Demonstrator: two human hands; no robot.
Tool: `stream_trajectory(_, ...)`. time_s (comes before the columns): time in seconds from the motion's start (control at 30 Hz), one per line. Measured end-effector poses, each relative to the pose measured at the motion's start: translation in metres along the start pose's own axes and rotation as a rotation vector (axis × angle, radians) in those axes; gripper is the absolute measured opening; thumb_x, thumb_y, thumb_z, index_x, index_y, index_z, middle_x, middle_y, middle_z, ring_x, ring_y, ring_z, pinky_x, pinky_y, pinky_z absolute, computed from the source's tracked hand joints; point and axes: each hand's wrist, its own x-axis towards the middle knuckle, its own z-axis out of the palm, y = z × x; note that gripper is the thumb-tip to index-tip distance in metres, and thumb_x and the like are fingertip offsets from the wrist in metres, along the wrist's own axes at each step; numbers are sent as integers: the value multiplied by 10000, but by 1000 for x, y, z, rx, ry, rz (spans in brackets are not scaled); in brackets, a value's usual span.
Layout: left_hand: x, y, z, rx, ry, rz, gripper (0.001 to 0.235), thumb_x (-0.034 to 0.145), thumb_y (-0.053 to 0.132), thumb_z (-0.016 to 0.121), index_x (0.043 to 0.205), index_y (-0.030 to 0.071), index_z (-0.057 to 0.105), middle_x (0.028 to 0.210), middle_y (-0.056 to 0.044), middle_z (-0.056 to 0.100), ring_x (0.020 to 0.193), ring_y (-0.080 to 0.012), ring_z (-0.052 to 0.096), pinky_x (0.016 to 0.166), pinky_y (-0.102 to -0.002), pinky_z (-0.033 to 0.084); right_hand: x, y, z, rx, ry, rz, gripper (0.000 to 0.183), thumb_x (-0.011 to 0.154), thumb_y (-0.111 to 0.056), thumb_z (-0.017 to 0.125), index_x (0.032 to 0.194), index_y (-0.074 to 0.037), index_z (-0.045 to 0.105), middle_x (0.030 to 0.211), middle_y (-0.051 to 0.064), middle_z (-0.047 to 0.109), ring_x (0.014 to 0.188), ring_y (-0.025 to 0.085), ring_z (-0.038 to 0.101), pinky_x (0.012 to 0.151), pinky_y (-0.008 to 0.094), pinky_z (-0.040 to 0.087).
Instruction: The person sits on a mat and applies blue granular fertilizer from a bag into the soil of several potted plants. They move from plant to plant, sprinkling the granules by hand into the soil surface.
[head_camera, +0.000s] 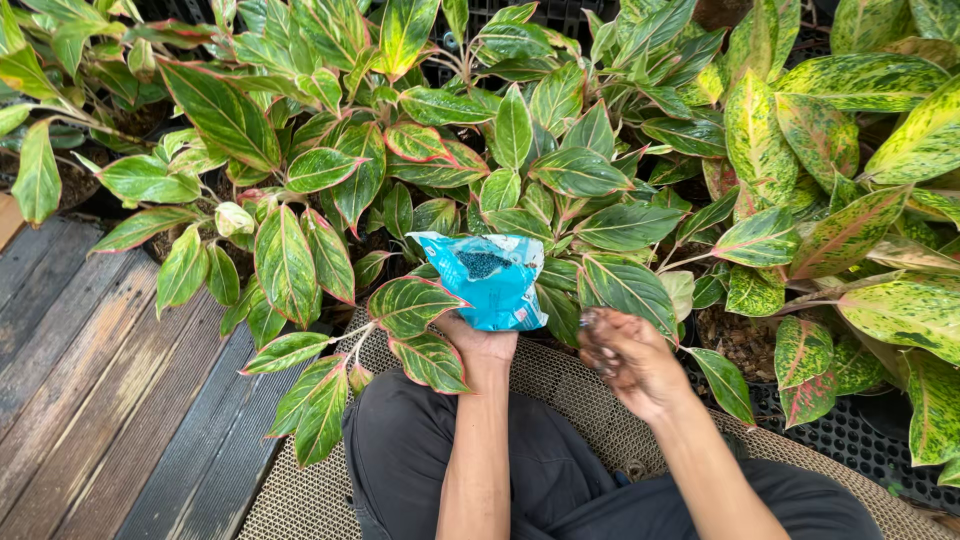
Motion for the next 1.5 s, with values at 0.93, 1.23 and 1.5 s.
stream_trajectory(0.93,31,2,-52,-87,96,28,468,949,444,587,1284,120,628,1293,-74,660,1178,-284,620,1017,-499,517,132,107,-55,-1155,214,-147,242,909,-164,727,1069,13,763,977,151,792,853,190,729,816,336,550)
stream_trajectory(1.23,25,2,-44,-82,91,13,504,948,465,611,1312,116,606,1318,-71,647,1201,-281,609,1037,-499,510,127,97,-53,-1193,144,-106,251,905,-155,720,1093,3,772,1021,145,800,885,189,743,855,331,549)
stream_trajectory(1.5,17,4,-28,-56,115,13,510,948,474,617,1316,122,607,1322,-62,646,1215,-262,610,1029,-467,522,120,94,-39,-1190,213,-16,213,839,-115,775,1008,15,774,936,148,794,839,219,715,816,350,547)
